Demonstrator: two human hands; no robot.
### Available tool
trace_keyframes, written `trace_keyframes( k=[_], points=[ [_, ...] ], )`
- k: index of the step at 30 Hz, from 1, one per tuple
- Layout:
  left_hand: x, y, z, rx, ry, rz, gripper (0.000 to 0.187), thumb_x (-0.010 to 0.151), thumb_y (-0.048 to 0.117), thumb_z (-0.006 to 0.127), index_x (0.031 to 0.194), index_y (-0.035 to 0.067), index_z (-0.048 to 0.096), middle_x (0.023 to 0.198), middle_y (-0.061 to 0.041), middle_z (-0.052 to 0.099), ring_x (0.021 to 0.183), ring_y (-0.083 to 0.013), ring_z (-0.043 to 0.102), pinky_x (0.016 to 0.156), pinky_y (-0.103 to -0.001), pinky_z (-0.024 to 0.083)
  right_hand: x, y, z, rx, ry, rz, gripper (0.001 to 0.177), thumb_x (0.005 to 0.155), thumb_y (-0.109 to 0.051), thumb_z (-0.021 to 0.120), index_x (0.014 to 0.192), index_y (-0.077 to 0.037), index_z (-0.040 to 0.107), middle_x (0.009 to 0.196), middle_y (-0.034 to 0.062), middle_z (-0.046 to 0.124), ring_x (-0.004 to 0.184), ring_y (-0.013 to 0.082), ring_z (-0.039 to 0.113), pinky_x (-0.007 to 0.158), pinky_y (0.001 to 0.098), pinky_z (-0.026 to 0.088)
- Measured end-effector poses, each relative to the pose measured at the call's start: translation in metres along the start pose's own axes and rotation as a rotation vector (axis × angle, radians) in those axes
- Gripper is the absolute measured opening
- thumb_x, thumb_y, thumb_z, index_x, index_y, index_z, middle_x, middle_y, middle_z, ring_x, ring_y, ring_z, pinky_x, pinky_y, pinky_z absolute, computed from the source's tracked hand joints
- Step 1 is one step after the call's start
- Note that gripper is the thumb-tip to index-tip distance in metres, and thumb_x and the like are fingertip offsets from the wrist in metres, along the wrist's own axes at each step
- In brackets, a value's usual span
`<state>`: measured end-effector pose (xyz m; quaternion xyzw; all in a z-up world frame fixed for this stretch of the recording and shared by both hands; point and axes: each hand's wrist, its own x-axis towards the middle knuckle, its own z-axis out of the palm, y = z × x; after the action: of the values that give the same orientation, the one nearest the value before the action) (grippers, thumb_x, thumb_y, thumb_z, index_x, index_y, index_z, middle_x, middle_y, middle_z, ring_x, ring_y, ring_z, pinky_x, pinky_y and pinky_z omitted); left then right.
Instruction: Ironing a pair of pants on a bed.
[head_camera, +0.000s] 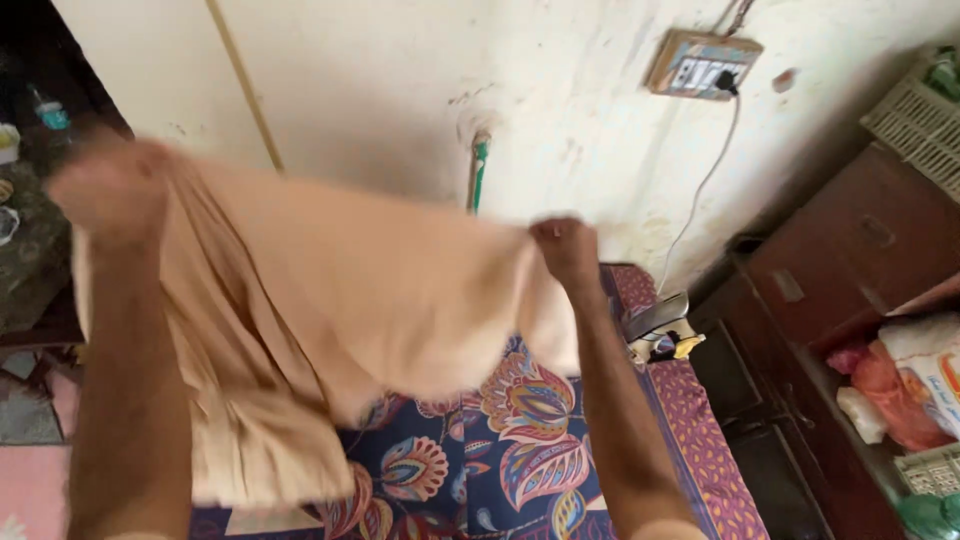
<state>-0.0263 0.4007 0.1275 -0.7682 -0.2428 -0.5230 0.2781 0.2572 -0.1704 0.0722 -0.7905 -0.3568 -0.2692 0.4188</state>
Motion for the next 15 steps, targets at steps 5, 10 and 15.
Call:
trace_keyframes(
  k=[5, 10, 15],
  points=[
    [0.009, -0.014, -0.052, -0.015, 0.437, 0.023, 0.027, 0.112, 0.031, 0.061, 0.109, 0.011, 0.079, 0.093, -0.006, 0.068, 0.076, -0.0213, 0.063, 0.065, -0.035, 0.049, 0.059, -0.041, -0.005, 0.181, 0.348, -0.193, 0.019, 0.09, 0.009, 0.074, 0.104, -0.004, 0.077, 0.104, 0.0123, 0.071, 0.095, 0.0202, 0.069, 0.081, 0.0329, 0.059],
    [-0.051, -0.004, -0.121, -0.566, 0.23, 0.069, 0.025, 0.113, 0.011, 0.058, 0.127, -0.006, 0.071, 0.107, -0.016, 0.067, 0.093, -0.0295, 0.067, 0.078, -0.038, 0.054, 0.042, -0.054, -0.05, 0.206, 0.446, -0.126, 0.025, 0.089, 0.016, 0.074, 0.104, -0.004, 0.079, 0.11, 0.0072, 0.067, 0.097, 0.0176, 0.067, 0.075, 0.0254, 0.058],
    [-0.143, 0.067, -0.181, -0.204, 0.072, 0.348, 0.014, 0.102, 0.022, 0.077, 0.106, 0.009, 0.074, 0.094, -0.007, 0.07, 0.083, -0.0249, 0.07, 0.073, -0.04, 0.058, -0.053, -0.03, -0.089, -0.05, 0.419, -0.111, 0.021, 0.092, 0.014, 0.075, 0.107, -0.001, 0.078, 0.11, 0.0108, 0.066, 0.098, 0.0223, 0.068, 0.08, 0.0302, 0.059]
  ],
)
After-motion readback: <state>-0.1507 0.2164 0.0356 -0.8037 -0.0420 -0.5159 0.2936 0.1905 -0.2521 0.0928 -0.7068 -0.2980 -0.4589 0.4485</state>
